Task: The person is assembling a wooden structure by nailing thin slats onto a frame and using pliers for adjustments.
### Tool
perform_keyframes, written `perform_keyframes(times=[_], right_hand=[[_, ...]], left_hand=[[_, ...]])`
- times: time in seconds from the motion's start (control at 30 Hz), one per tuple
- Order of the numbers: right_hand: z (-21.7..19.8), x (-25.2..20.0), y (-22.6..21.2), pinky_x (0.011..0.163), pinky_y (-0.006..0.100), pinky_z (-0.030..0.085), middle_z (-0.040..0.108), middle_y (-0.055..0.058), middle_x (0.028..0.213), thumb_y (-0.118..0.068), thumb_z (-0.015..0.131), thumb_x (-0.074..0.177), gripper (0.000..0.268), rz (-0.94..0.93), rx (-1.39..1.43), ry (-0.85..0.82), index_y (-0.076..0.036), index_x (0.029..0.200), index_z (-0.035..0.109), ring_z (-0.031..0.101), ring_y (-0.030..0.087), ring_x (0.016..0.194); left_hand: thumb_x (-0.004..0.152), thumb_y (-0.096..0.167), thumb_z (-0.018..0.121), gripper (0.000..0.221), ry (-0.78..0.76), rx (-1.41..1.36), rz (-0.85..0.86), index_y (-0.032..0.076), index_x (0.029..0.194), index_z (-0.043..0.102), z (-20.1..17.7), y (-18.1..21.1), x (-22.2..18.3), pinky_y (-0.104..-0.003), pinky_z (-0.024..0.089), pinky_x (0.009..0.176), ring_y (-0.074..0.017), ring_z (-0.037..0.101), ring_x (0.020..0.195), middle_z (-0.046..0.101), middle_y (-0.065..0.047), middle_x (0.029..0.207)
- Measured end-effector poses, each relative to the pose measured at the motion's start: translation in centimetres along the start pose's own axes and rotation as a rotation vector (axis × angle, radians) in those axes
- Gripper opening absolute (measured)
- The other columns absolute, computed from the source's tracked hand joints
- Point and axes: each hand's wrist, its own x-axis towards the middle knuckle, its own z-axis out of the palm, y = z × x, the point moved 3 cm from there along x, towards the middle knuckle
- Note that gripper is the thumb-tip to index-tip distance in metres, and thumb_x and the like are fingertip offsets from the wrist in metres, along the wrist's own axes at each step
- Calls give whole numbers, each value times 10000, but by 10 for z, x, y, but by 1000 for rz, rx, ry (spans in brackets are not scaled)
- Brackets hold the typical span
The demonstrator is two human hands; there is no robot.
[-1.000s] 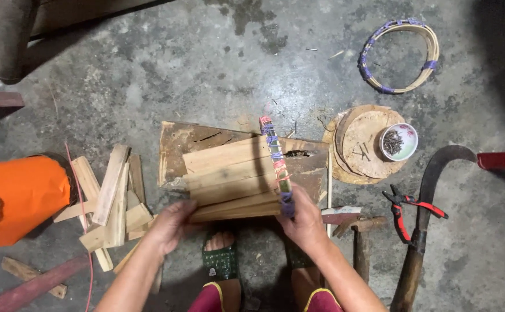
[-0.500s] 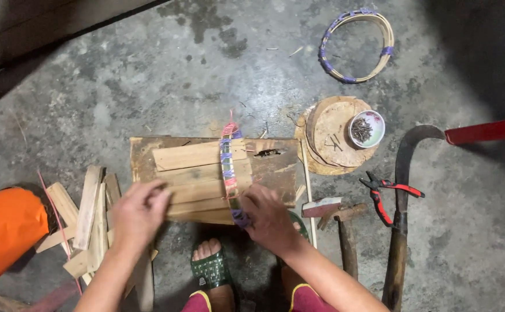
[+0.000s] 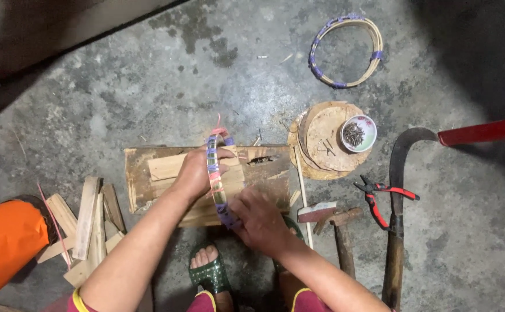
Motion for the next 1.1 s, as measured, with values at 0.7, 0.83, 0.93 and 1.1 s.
perform_keyframes(times=[0.7, 0.83, 0.93, 1.1], right_hand=[[-75, -171, 348, 800, 540, 594, 731, 277, 1046, -267, 585, 1012, 309, 1289, 123, 352, -147, 1282, 678, 706, 450, 987], [-65, -147, 337, 573, 403, 639, 718, 228, 963, -277, 617, 989, 349, 1264, 431, 556, -70, 1268, 652, 735, 319, 747], [-69, -124, 328, 603, 432, 659, 732, 213, 980, -365, 642, 963, 462, 1301, 360, 468, -95, 1336, 617, 748, 325, 785], [-62, -108, 321, 848, 532, 583, 730, 245, 1035, -268, 603, 976, 464, 1259, 240, 428, -90, 1404, 596, 709, 390, 1032]], left_hand=[[785, 334, 816, 336, -106, 46, -158, 397, 1113, 786, 2, -5, 6, -430, 536, 1028, -327, 700, 1104, 747, -95, 1126], [811, 242, 807, 313, -40, 30, -125, 271, 1121, 781, -19, 50, 5, -463, 545, 992, -347, 719, 1010, 755, -97, 1029], [825, 218, 809, 303, -29, 49, -134, 240, 1127, 795, -17, 45, 3, -456, 559, 926, -317, 714, 879, 736, -107, 855], [839, 204, 809, 300, -33, 47, -157, 222, 1138, 794, -12, 34, 5, -427, 551, 859, -278, 674, 795, 697, -88, 789]])
